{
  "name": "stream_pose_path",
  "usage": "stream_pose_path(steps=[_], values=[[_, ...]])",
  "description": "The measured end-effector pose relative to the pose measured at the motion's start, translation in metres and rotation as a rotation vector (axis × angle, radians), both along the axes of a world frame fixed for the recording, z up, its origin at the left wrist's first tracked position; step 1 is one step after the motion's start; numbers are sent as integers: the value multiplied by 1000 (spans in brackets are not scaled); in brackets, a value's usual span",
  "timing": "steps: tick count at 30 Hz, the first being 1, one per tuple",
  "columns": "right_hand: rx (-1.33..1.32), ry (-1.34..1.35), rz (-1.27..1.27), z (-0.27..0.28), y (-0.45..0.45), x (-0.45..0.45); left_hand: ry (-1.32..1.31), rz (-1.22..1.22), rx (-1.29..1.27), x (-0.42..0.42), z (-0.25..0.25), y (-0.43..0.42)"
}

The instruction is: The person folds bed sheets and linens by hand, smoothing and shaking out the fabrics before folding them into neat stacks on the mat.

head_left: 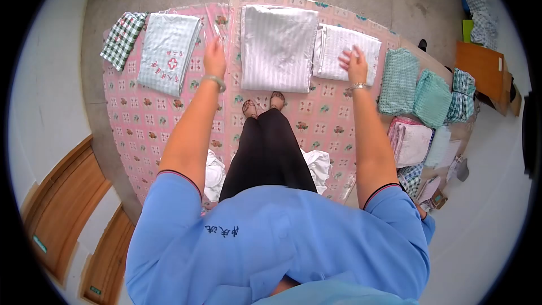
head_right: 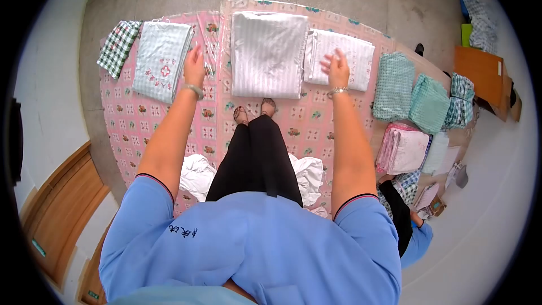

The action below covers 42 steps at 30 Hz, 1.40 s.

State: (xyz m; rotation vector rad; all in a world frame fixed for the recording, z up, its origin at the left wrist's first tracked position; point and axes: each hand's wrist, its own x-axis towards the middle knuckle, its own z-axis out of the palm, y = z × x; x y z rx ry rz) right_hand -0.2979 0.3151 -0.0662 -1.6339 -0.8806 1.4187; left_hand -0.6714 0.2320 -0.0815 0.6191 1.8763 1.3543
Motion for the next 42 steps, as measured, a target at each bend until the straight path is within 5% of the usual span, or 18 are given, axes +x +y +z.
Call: stream_pose_path(steps=[2,5,7,11,13,17,18,20,23,25,32,37,41,42], values=[[-84,-109,209,-6,-28,4,187,-319,-201,-11,-15,-49],[-385,-235,544,-42,-99,21,113,-590,-585,-14,-3,-145],[-646,-303,685,-27,-148,14,206,-793,-630,-20,-11,-225],[-885,-439,1041,-14,-202,1,-87,-745,-805,-28,17,-333],[-861,-435,1093,-12,-204,-15,-171,-686,-821,-36,29,-358],[-595,-341,792,-45,-187,-53,-392,-443,-950,-63,30,-350],[-611,-340,782,-60,-185,-64,-403,-428,-953,-71,19,-344],[-181,-728,849,-73,-178,-94,-410,-437,-951,-88,-17,-332],[-73,-695,930,-124,-186,-145,-485,-388,-882,-100,-80,-315],[116,-766,1185,-178,-199,-174,-608,-188,-847,-95,-97,-291],[139,-990,1711,-321,-205,-271,-846,-267,-735,-47,-171,-301],[633,-1198,2305,-445,-192,-308,-870,-415,-697,-25,-212,-315],[578,-1192,2351,-494,-171,-331,-1034,-282,-736,-44,-202,-281],[379,-1226,2471,-497,-168,-337,-1008,-243,-705,-45,-205,-285]])
